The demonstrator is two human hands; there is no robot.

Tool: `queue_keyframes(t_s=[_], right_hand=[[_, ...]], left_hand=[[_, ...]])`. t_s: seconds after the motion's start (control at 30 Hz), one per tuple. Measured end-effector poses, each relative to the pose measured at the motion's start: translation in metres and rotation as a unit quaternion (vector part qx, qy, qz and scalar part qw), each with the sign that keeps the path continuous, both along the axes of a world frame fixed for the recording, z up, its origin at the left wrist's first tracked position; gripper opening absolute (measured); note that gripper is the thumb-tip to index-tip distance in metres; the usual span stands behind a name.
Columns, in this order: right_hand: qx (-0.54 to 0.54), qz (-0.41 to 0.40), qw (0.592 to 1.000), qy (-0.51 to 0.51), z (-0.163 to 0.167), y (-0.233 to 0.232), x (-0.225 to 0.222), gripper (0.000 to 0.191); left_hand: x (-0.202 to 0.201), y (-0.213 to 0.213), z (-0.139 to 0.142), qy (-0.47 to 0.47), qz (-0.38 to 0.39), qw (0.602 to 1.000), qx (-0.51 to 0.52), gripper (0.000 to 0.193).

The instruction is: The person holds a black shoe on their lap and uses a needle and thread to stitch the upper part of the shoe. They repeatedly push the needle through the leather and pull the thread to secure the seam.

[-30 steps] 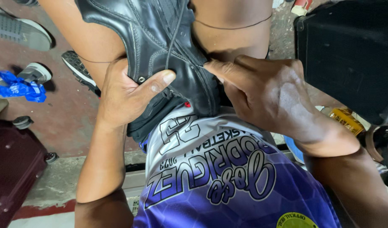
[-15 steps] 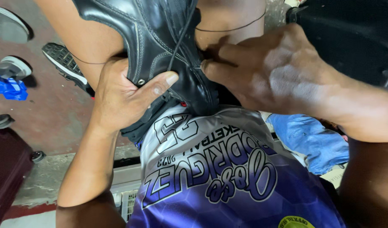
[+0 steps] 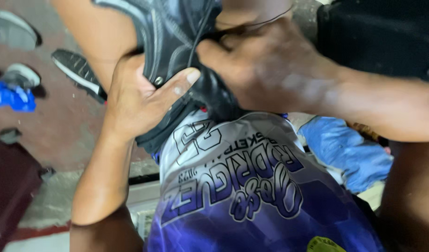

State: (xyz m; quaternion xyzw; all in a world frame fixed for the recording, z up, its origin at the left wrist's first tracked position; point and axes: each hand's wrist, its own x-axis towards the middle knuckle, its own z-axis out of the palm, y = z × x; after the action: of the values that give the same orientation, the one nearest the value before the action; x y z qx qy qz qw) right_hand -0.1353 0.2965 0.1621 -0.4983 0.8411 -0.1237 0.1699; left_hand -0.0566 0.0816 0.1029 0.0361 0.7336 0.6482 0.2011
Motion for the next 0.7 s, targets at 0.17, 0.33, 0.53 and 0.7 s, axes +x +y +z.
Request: queue_keyframes(t_s=[0.17, 0.33, 0.53, 0.7], right_hand=[[-0.039, -0.021, 0.999, -0.011, -0.007, 0.035, -0.005, 0.013], [-0.039, -0.083, 0.99, -0.108, -0.012, 0.055, -0.005, 0.01], [-0.069, -0.123, 0.982, -0.128, -0.023, 0.06, 0.004, 0.009], [-0.109, -0.125, 0.976, -0.143, -0.031, 0.059, 0.004, 0.009]], left_hand=[[0.043, -0.026, -0.005, -0.13, 0.256, 0.958, 0.007, 0.009], [0.064, -0.076, -0.011, -0.081, 0.366, 0.892, -0.253, 0.016], [0.04, -0.036, 0.014, 0.175, 0.153, 0.929, -0.287, 0.025], [0.023, -0.025, -0.014, 0.183, -0.005, 0.954, -0.238, 0.023]])
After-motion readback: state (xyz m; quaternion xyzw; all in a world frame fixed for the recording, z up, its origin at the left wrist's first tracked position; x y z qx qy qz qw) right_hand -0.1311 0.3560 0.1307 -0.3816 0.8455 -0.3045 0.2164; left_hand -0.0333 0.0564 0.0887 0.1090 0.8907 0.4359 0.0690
